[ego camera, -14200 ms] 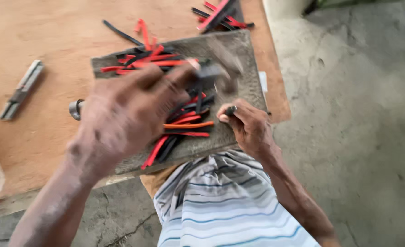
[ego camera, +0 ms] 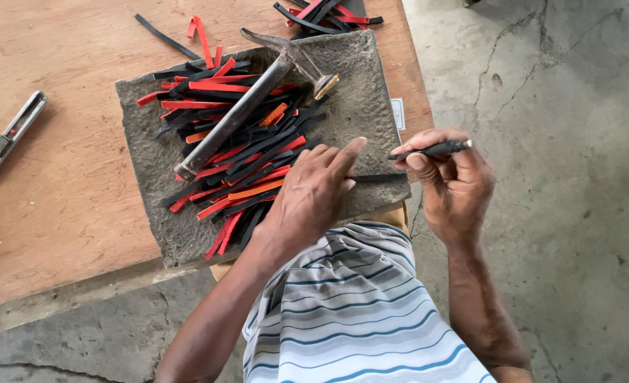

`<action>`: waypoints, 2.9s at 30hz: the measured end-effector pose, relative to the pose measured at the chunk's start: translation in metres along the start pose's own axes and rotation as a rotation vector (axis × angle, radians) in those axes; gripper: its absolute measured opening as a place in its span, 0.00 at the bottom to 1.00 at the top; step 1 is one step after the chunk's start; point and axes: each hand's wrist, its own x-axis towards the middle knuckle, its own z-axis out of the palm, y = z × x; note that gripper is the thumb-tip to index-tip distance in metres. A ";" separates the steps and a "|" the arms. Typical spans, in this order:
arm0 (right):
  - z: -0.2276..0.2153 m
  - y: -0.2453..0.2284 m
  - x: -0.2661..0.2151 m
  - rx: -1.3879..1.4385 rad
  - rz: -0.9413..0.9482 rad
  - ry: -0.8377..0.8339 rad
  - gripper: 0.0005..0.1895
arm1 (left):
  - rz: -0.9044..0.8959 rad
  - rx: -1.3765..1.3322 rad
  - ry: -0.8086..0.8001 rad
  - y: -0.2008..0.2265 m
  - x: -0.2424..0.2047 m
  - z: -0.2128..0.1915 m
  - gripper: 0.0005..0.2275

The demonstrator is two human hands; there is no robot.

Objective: The person repeatedly hammers small red and black rubber strips on a stone slab using a hammer. The person holds each strip with one hand and strikes it with the hammer in the other hand, then places the strip back into a pile. The process is repeated continuously throughout the clip.

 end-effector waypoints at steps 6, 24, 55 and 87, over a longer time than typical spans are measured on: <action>0.010 0.005 -0.005 -0.031 0.031 -0.090 0.08 | -0.033 0.014 -0.026 0.007 0.005 -0.002 0.28; 0.042 0.012 -0.005 -0.036 0.126 -0.226 0.05 | -0.196 0.033 0.455 -0.015 -0.038 -0.094 0.17; 0.050 -0.006 0.007 -0.438 -0.102 -0.352 0.07 | -0.358 0.416 -0.029 -0.070 0.004 -0.097 0.08; 0.056 0.011 -0.003 -0.342 -0.101 -0.299 0.06 | 0.319 0.148 0.369 0.009 -0.053 -0.156 0.27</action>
